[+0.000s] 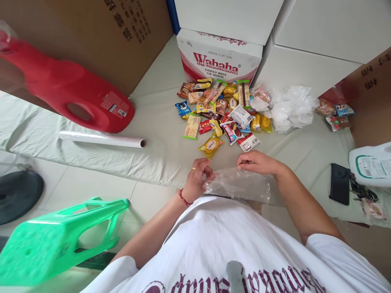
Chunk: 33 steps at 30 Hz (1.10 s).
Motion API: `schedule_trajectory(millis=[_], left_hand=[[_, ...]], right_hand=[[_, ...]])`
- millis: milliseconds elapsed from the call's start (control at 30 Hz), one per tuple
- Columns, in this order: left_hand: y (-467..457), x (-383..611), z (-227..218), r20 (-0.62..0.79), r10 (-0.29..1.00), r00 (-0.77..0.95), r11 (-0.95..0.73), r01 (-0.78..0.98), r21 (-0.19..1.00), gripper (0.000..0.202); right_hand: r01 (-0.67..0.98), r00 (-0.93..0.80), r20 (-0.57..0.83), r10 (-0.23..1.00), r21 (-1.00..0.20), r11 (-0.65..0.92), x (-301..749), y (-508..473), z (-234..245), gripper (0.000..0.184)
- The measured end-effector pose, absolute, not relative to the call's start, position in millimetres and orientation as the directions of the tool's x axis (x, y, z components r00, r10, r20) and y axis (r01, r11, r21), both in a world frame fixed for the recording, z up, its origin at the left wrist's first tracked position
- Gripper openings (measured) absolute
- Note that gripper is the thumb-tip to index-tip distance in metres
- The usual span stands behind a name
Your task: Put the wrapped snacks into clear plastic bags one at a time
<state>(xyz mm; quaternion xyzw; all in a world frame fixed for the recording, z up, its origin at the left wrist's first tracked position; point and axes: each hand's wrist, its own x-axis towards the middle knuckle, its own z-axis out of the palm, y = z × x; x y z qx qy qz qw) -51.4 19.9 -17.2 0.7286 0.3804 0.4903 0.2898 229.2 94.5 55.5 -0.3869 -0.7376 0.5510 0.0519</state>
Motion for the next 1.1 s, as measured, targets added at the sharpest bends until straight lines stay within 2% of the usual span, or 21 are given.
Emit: schedule_trajectory(millis=[167,300,400,467,533,600,700,767,867,967,1033,1100], left_hand=[[19,-53,-24,0.427,0.869,0.252,-0.485,0.258,0.835,0.047],[22,-50,-19,0.181,0.947,0.264,-0.246,0.238,0.94,0.053],[26,-50,-16,-0.02,0.93,0.366,-0.064,0.217,0.974,0.03],[26,-53,-14,-0.087,0.906,0.415,0.004,0.198,0.98,0.021],[25,-56,-11,-0.089,0.899,0.43,0.038,0.126,0.991,0.022],[22,-58,-8,-0.071,0.907,0.415,0.091,-0.028,0.995,0.025],[15,-57,-3,-0.112,0.932,0.345,0.216,-0.28,0.935,0.03],[12,-55,-2,-0.149,0.949,0.278,0.243,-0.345,0.907,0.033],[12,-52,-6,-0.234,0.958,0.163,0.273,-0.287,0.918,0.036],[18,-54,-11,-0.354,0.932,0.077,0.361,-0.13,0.924,0.037],[25,-57,-14,-0.345,0.936,0.07,0.345,0.022,0.938,0.035],[32,-61,-15,-0.231,0.967,0.108,0.207,0.197,0.958,0.03]], right_hand=[[0.412,-0.565,-0.258,0.784,-0.911,-0.003,226,86,53,0.042],[0.318,-0.526,-0.101,0.845,-0.944,0.085,225,85,59,0.043],[0.269,-0.484,-0.142,0.863,-0.963,-0.007,228,83,60,0.04],[0.233,-0.431,-0.192,0.882,-0.968,-0.097,231,81,58,0.038],[0.201,-0.352,-0.198,0.915,-0.97,-0.133,234,78,54,0.038],[0.173,-0.257,-0.202,0.945,-0.972,-0.16,235,75,49,0.04],[0.122,-0.132,-0.23,0.964,-0.969,-0.214,235,71,42,0.045],[0.093,-0.061,-0.229,0.972,-0.97,-0.222,235,67,35,0.047],[0.092,0.036,-0.215,0.976,-0.972,-0.217,237,63,23,0.05],[0.243,0.125,-0.135,0.983,-0.956,-0.162,239,56,11,0.048],[0.427,0.192,-0.002,0.981,-0.9,-0.086,240,49,4,0.041],[0.619,0.258,0.205,0.944,-0.785,0.001,242,41,1,0.035]])
